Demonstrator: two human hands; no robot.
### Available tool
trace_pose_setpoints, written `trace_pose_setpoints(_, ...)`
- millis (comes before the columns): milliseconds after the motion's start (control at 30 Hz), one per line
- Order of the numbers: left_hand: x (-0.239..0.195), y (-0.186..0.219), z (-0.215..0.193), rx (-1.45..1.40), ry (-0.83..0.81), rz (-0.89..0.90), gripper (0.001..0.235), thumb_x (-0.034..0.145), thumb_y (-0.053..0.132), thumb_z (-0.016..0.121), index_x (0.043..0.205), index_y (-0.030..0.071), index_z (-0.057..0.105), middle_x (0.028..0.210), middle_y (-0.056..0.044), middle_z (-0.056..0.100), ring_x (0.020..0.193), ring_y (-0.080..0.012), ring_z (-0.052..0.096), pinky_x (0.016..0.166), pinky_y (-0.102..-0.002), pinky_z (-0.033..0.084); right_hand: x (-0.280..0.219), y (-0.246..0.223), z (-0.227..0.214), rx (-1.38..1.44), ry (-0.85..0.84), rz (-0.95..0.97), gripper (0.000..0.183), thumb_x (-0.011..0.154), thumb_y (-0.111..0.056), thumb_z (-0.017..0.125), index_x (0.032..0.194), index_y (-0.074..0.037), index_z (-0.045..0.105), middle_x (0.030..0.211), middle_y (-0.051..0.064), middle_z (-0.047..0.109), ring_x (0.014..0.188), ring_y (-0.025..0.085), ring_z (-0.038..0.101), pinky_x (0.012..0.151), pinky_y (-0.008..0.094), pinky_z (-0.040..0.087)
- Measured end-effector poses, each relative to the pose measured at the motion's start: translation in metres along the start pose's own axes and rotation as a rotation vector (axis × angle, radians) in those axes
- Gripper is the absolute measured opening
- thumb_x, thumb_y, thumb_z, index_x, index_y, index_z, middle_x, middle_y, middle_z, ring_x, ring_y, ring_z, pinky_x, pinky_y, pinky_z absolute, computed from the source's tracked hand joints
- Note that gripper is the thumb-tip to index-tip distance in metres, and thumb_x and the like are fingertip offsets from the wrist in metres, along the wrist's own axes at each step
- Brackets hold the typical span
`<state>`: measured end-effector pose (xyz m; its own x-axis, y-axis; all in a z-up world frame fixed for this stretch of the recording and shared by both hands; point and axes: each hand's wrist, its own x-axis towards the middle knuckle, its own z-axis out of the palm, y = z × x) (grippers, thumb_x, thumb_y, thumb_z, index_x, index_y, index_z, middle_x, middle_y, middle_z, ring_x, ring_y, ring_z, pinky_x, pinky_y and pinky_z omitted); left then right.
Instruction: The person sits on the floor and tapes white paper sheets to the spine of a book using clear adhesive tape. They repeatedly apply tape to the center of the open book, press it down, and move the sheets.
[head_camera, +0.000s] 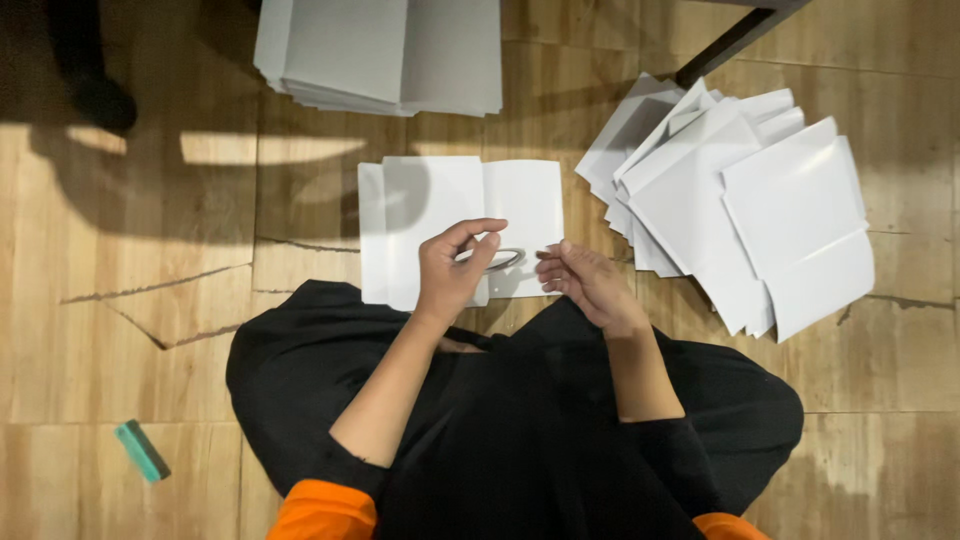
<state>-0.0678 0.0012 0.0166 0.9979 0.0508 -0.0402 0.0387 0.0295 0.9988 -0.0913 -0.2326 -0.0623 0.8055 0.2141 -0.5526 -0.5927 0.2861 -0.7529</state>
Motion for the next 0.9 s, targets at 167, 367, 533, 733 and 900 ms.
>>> trace_pose_setpoints(167,0.002,-0.015,-0.001,0.027,-0.049,-0.006,0.013,0.087,0.014,0.071,0.098,0.017,0.078,0.046,0.003,0.045,0.053,-0.0039,0.041,0.054,-0.022,0.044,0.02,0.022,-0.021,0.035,0.101,-0.084,0.013,0.097,-0.011,0.063,0.1,0.001,0.064,0.081,0.015,0.069,0.07,0.02,0.072,0.061,0.028,0.061)
trace_pose_setpoints(367,0.006,-0.032,-0.009,0.322,-0.155,-0.154,0.013,0.087,0.021,0.071,0.097,0.015,0.077,0.054,-0.006,0.059,0.054,-0.0138,0.055,0.056,-0.028,0.048,0.009,0.007,-0.025,-0.266,0.157,-0.042,0.013,0.097,-0.015,0.065,0.096,-0.002,0.063,0.078,0.007,0.064,0.073,0.014,0.066,0.064,0.023,0.056)
trace_pose_setpoints(533,0.001,-0.036,-0.013,0.667,-0.417,-0.384,0.019,0.083,0.029,0.067,0.09,0.014,0.077,0.083,-0.015,0.073,0.083,-0.0339,0.071,0.073,-0.044,0.056,0.011,0.028,-0.056,-0.911,0.198,0.062,0.022,0.094,-0.031,0.067,0.092,-0.01,0.07,0.073,0.007,0.066,0.071,0.019,0.064,0.065,0.033,0.05)
trace_pose_setpoints(733,-0.002,-0.059,-0.005,0.883,-0.591,-0.418,0.014,0.087,0.024,0.066,0.089,0.015,0.077,0.091,-0.012,0.075,0.09,-0.0353,0.071,0.074,-0.044,0.058,0.01,0.06,-0.072,-1.07,0.242,0.052,0.021,0.092,-0.029,0.068,0.096,-0.009,0.072,0.079,0.008,0.067,0.077,0.022,0.064,0.073,0.038,0.05)
trace_pose_setpoints(900,-0.003,-0.076,-0.001,0.96,-0.62,-0.405,0.012,0.089,0.024,0.067,0.089,0.016,0.077,0.09,-0.01,0.075,0.086,-0.0317,0.072,0.071,-0.041,0.058,0.013,0.07,-0.078,-1.143,0.248,-0.028,0.016,0.09,-0.025,0.07,0.093,-0.01,0.072,0.076,0.01,0.066,0.076,0.025,0.065,0.071,0.039,0.051)
